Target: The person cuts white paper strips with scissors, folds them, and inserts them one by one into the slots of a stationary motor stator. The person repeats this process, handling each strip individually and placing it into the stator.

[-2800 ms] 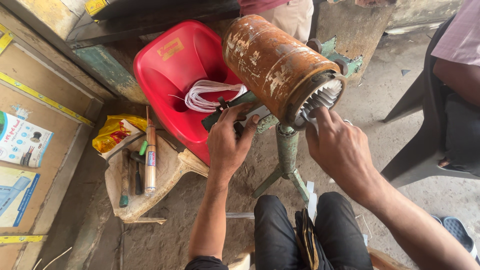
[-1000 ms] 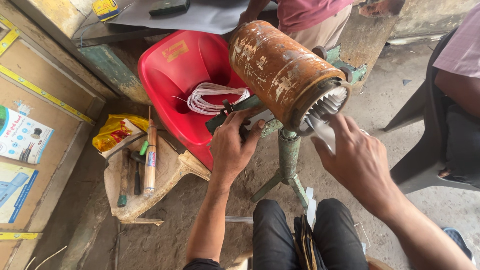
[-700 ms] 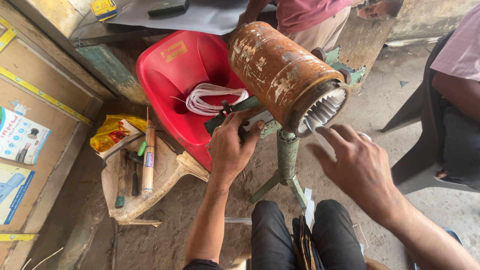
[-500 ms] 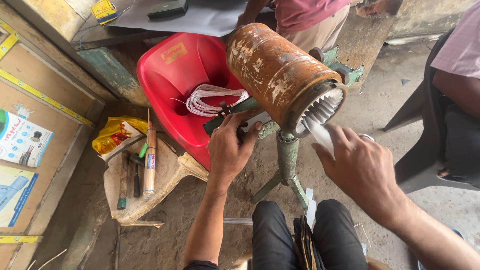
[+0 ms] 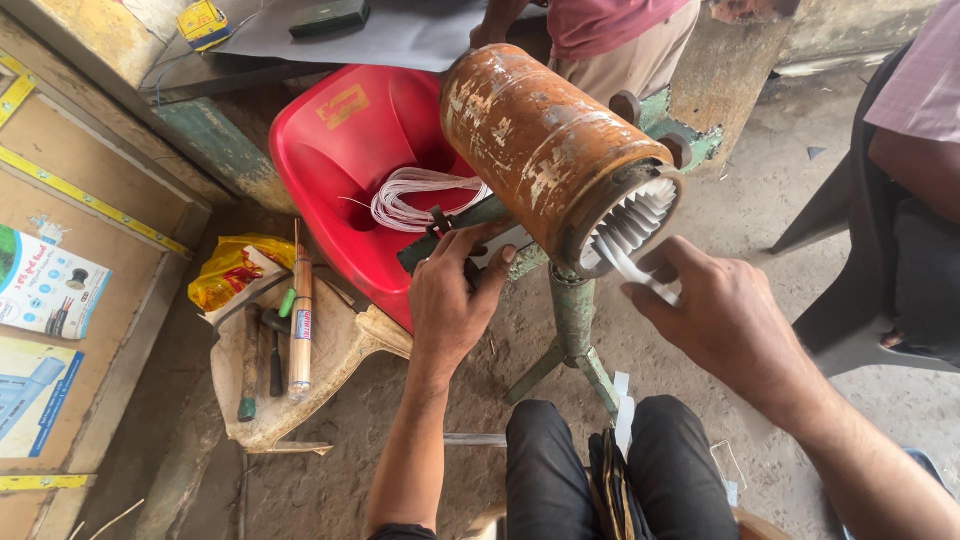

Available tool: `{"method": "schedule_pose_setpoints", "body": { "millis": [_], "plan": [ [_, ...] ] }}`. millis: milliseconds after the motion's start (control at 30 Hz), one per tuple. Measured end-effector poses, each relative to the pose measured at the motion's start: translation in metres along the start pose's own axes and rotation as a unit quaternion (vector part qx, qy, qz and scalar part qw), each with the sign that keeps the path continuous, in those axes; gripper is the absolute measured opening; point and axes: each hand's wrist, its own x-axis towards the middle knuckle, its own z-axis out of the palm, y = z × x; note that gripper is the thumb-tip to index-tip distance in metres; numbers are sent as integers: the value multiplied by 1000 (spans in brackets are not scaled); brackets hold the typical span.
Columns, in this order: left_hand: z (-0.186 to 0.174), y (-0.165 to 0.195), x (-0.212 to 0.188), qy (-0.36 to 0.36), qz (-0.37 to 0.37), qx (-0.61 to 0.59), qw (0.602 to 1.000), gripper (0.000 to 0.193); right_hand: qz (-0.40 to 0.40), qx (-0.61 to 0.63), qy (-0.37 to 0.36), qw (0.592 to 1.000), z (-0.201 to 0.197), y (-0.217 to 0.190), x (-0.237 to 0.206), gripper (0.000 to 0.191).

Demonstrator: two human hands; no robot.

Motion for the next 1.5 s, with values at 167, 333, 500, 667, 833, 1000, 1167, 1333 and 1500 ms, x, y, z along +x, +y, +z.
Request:
{"method": "schedule_pose_setpoints", "body": {
  "millis": [167,333,500,667,833,1000,1167,1333,1500],
  "plan": [
    [0,0,1,-4,-9,1,1000,40,127,45,-78,988,0,-2,9,38],
    [1,-2,1,-8,-13,-17,1000,41,-3,-19,16,1000,4,-6,5,38],
    [2,-5,0,-6,0,8,1000,42,9,-37,32,999,9,-9,-3,28],
    [3,-7,1,-8,-10,3,1000,44,19,-65,31,997,9,-17,-15,23],
    [2,-6,1,-11,-14,17,1000,43,37,-79,51,995,8,-21,-21,19],
    [1,-4,1,-9,-12,7,1000,41,30,-53,58,996,9,-20,-15,17],
    [0,-3,0,-3,8,7,1000,40,38,-38,54,997,11,-19,-8,28],
    [1,-5,-1,-3,15,11,1000,41,-111,-145,90,979,10,-16,-3,42],
    [2,-6,-1,-7,-3,16,1000,42,-31,-125,-85,988,7,-8,18,28]
  ]
}}
